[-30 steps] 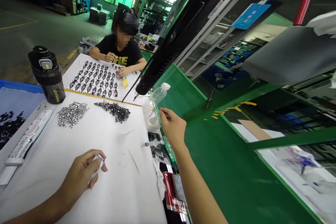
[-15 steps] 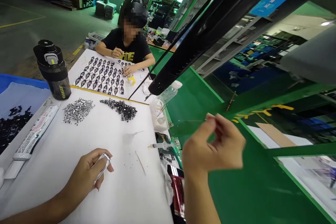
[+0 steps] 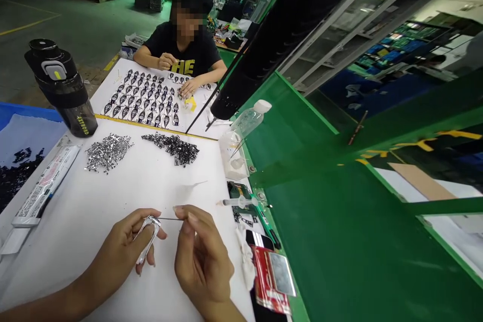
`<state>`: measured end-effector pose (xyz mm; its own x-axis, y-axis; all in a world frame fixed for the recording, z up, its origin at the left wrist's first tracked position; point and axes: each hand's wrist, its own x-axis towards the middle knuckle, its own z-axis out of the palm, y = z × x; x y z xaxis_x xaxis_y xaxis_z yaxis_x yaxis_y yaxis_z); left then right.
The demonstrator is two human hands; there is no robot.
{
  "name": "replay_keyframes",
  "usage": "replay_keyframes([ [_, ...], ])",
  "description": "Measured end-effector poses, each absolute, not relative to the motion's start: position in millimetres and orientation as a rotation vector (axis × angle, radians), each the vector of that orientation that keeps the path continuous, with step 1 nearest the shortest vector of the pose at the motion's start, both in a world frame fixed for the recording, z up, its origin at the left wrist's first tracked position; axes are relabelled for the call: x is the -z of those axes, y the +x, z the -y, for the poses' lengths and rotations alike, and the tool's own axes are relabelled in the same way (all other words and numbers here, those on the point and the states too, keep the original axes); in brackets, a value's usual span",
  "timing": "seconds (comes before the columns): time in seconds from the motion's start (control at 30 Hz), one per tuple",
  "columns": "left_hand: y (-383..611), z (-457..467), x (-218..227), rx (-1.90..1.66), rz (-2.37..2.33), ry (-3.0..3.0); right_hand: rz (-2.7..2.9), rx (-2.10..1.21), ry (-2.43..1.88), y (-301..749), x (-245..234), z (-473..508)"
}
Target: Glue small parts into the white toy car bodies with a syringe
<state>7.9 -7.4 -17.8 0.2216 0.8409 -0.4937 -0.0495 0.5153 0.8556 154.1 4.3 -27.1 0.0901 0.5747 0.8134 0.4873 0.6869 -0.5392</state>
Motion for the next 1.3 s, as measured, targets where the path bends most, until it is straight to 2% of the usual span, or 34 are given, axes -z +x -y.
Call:
replay_keyframes([
  [0.87, 7, 6, 13, -0.740, -1.198, 0.789, 1.445, -0.047, -0.940, 149, 27, -6],
  [0.97, 7, 6, 14, -0.743, -1.188, 0.804, 1.344, 0.104, -0.900, 151, 19, -10],
  [1.07, 7, 7, 16, -0.745, -1.181, 0.795, 1.098, 0.418, -0.824, 163, -1, -20],
  [1.17, 7, 8, 18, -0.782, -1.145, 0.751, 0.932, 0.521, -1.004, 192, -27, -38],
  [1.3, 5, 7, 16, -0.835, -0.994, 0.578, 1.040, 0.310, -1.437, 247, -39, -76],
])
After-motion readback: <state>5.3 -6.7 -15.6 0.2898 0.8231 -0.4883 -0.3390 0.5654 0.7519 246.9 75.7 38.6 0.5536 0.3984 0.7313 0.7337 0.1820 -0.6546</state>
